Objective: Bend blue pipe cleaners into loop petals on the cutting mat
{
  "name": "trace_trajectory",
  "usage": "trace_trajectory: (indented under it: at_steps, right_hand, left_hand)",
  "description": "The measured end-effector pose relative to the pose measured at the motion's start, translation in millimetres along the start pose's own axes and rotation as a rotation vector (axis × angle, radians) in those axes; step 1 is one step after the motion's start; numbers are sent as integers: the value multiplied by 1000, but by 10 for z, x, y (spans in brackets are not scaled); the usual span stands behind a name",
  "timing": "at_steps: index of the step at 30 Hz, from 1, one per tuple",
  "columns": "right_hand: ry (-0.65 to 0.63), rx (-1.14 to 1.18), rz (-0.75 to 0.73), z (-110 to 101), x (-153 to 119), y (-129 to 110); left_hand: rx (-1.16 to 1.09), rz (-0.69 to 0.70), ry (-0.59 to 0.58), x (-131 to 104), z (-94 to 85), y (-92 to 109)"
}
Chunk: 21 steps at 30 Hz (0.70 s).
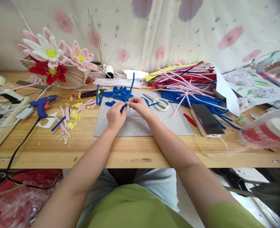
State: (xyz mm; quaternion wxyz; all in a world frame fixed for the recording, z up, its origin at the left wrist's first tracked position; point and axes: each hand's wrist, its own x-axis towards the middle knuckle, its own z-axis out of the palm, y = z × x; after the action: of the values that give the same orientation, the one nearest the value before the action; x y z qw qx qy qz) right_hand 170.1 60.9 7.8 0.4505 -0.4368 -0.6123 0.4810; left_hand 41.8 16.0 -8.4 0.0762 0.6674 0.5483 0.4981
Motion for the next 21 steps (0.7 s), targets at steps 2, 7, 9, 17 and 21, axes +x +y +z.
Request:
trace_trajectory:
  at_steps: [2,7,9,17,21]
  right_hand:
    - [18,3,-26,22,9,54]
    - [19,-45,-59,116,17,146]
    - [8,-86,-74,146,3,131]
    - [45,-230,-159,249,-98,149]
    - [30,-157,-129,293,-115,205]
  left_hand:
    - [-150,-113,-11,9,24,-6]
    - [-612,-588,-7,82,55,-67]
    - [-731,-720,26,112,46,-83]
    - [-907,-868,-66,149,67,-255]
    - [-913,-834,-139,137,93,-323]
